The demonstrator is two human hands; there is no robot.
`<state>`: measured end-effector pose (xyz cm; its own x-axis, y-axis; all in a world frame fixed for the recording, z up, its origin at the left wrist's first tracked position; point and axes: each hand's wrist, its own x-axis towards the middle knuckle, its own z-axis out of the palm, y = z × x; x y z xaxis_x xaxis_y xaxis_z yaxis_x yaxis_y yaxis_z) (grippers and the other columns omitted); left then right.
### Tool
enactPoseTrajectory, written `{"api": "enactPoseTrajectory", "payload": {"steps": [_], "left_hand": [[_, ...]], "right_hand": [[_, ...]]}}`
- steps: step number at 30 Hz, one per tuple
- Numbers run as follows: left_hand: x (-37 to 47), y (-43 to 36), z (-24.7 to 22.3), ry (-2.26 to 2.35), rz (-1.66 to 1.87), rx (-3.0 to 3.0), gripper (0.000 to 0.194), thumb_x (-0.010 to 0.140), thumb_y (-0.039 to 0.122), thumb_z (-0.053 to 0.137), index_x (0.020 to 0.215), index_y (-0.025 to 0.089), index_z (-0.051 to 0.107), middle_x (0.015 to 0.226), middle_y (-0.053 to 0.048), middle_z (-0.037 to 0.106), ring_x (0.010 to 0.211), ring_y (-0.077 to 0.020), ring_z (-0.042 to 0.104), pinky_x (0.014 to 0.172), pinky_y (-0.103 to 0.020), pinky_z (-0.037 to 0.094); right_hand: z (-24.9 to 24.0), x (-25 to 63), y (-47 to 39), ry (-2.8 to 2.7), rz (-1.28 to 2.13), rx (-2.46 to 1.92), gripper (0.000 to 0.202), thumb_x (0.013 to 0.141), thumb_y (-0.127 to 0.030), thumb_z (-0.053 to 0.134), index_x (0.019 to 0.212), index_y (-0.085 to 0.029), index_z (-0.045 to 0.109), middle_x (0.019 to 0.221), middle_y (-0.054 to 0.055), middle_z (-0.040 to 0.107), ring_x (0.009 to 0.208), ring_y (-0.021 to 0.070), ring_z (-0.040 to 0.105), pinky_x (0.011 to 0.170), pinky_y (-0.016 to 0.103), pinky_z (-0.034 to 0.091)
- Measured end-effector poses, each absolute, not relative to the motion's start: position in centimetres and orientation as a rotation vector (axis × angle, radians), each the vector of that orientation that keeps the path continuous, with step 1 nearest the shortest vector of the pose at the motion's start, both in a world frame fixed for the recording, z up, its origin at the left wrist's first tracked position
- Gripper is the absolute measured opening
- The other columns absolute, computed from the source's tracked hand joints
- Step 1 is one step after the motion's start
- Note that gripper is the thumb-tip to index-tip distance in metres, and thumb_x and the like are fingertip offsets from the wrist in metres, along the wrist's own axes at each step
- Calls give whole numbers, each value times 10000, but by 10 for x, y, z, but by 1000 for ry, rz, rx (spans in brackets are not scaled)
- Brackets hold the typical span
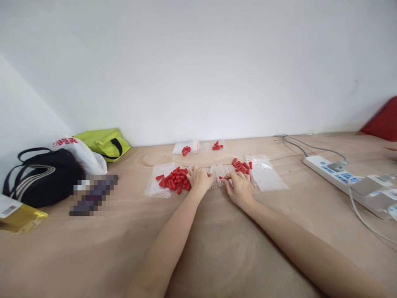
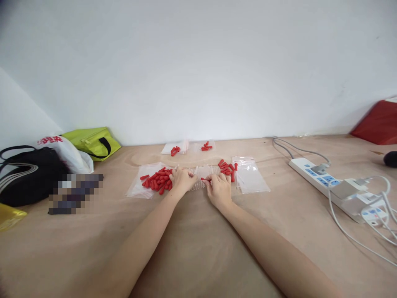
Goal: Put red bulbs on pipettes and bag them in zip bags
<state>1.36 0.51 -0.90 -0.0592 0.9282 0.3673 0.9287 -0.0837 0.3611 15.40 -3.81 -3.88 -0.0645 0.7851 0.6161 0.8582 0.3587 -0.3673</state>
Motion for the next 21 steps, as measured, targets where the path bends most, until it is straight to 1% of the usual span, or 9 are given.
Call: {"api": "enactPoseTrajectory", "payload": {"steps": [2, 5, 8, 10, 14, 21], "left_hand": [[5, 0, -5, -2004, -879, -2212, 171, 698, 322, 586, 600, 185, 609, 844, -108, 594, 904, -321, 497, 720, -479, 356], [-17, -16, 0, -1698, -932, -2423, 107, 786, 261, 523, 734, 187, 580, 797, -39, 624, 838, -216, 546, 773, -388, 343], [-42, -36, -5, -1475, -944, -2542, 138, 845, 253, 458, 784, 187, 563, 769, -11, 635, 740, -157, 561, 766, -331, 327], [-54, -46, -13, -1362, -934, -2597, 139, 855, 250, 451, 821, 190, 572, 784, -10, 643, 747, -148, 566, 757, -314, 320], [-63, -51, -22, -1387, -945, -2563, 155, 861, 252, 448, 842, 202, 594, 819, -21, 651, 786, -153, 570, 768, -322, 307], [-60, -47, -21, -1366, -893, -2602, 161, 860, 223, 447, 853, 212, 608, 824, -21, 651, 799, -157, 562, 772, -330, 307]], "right_hand": [[-39, 154, -39, -1867, -97, -1394, 164, 839, -306, 450, 835, -185, 562, 780, 46, 630, 773, 198, 481, 704, 328, 262], [-39, 153, -40, -1924, -90, -1325, 193, 844, -295, 444, 944, -192, 572, 821, 56, 624, 809, 206, 478, 712, 333, 270], [-37, 151, -42, -2025, -57, -1237, 192, 852, -283, 431, 910, -217, 601, 819, 49, 610, 809, 192, 483, 716, 331, 277], [-36, 148, -43, -2071, -18, -1177, 186, 853, -268, 429, 891, -215, 603, 838, 46, 603, 809, 178, 495, 717, 323, 284], [-34, 144, -45, -2116, 61, -1087, 160, 852, -236, 426, 884, -197, 578, 895, 50, 606, 844, 165, 523, 719, 311, 297], [-36, 144, -44, -2142, 182, -1025, 120, 843, -198, 425, 872, -199, 542, 852, 27, 627, 779, 143, 555, 733, 301, 316]]}}
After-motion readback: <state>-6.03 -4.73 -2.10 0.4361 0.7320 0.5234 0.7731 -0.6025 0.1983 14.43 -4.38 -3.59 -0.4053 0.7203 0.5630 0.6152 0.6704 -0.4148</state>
